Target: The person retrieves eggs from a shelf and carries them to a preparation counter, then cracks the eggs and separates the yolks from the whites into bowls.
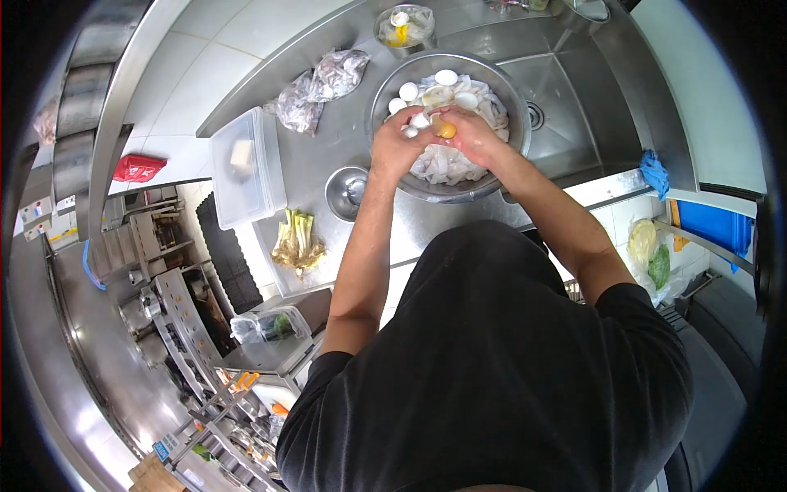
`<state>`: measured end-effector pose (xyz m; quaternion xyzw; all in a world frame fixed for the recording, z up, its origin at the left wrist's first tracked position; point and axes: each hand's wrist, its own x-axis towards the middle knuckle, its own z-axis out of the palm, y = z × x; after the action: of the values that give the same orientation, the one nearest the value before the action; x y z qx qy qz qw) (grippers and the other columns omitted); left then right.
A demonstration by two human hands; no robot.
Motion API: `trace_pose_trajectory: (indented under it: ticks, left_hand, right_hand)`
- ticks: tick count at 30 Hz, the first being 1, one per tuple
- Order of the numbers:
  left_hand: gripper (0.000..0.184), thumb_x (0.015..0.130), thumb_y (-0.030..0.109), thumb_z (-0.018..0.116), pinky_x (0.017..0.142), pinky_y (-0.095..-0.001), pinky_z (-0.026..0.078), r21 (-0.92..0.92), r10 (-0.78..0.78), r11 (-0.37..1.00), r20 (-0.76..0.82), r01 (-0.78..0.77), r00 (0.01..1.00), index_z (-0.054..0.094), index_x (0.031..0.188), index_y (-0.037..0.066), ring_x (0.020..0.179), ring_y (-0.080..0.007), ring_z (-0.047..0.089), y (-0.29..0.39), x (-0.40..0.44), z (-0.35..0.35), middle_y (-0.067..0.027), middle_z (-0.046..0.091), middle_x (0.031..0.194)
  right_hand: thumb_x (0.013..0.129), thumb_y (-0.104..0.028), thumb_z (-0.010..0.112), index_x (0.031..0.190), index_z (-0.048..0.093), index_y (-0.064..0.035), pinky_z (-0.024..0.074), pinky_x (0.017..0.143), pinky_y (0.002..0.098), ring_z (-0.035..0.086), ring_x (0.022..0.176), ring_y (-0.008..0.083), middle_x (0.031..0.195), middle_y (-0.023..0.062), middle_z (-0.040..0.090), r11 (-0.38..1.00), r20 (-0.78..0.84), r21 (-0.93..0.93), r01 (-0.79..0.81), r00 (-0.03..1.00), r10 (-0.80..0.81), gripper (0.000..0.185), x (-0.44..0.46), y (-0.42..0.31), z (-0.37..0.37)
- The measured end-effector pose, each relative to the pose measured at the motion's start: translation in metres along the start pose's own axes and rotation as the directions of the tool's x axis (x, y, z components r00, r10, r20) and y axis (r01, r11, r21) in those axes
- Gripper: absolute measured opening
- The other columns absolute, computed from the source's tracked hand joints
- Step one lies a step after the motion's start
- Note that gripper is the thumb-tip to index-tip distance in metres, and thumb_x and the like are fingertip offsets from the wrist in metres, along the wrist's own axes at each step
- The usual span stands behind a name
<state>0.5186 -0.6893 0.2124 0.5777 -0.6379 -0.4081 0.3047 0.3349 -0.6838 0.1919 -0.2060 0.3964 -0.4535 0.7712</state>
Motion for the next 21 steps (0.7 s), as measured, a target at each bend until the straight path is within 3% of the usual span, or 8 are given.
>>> trace_pose_trajectory:
  ticks: [2,5,8,14,21]
  left_hand:
    - [0.049,0.078,0.023,0.081,0.067,-0.0313,0.058,0.03,-0.029,0.999,-0.013,0.03,0.999,0.07,0.125,0.01,0.085,-0.0157,0.071,0.005,-0.002,0.0,-0.0092,0.075,0.1]
    - [0.05,0.077,0.03,0.081,0.076,-0.0357,0.058,0.252,0.051,0.967,-0.103,-0.024,0.993,0.071,0.122,0.01,0.088,-0.0231,0.074,0.017,-0.004,-0.002,-0.0138,0.075,0.1]
    - [0.045,0.076,0.03,0.078,0.084,-0.0408,0.056,0.235,0.03,0.972,-0.159,0.009,0.987,0.072,0.117,0.012,0.096,-0.0344,0.071,0.025,-0.006,0.0,-0.0181,0.074,0.101]
    - [0.036,0.079,0.026,0.073,0.08,-0.0444,0.057,0.502,0.122,0.863,-0.314,0.055,0.941,0.073,0.114,0.019,0.092,-0.0351,0.071,0.036,-0.009,0.012,-0.0143,0.074,0.1]
    - [0.038,0.078,0.02,0.07,0.075,-0.0454,0.058,0.599,0.387,0.791,-0.332,-0.124,0.86,0.071,0.116,0.021,0.09,-0.0328,0.071,0.03,-0.005,0.014,-0.0071,0.07,0.112]
  right_hand:
    - [0.097,-0.011,0.058,0.12,0.059,0.002,0.0593,0.092,0.0381,0.065,0.106,0.0226,0.117,0.0136,0.06,1.0,0.001,0.001,-0.008,1.0,0.008,0.027,0.001,0.001,0.0]
    - [0.097,-0.012,0.059,0.123,0.059,0.0031,0.0594,0.092,0.0381,0.065,0.106,0.0224,0.119,0.0144,0.06,1.0,0.013,-0.02,0.014,1.0,-0.013,0.03,0.003,0.004,0.001]
    - [0.098,-0.013,0.058,0.125,0.058,0.0044,0.059,0.092,0.0382,0.065,0.105,0.0222,0.121,0.0145,0.06,0.999,0.027,-0.018,0.029,0.999,-0.028,0.032,0.003,0.003,0.003]
    - [0.098,-0.013,0.059,0.127,0.058,0.0043,0.0571,0.092,0.0364,0.064,0.107,0.0213,0.119,0.0129,0.062,0.997,0.046,-0.045,0.058,0.997,-0.056,0.034,0.003,0.001,0.012]
    - [0.1,-0.018,0.057,0.123,0.058,0.0003,0.0562,0.09,0.0376,0.064,0.104,0.0214,0.117,0.0129,0.062,0.988,0.128,0.153,0.01,0.991,-0.03,0.03,0.007,0.0,0.009]
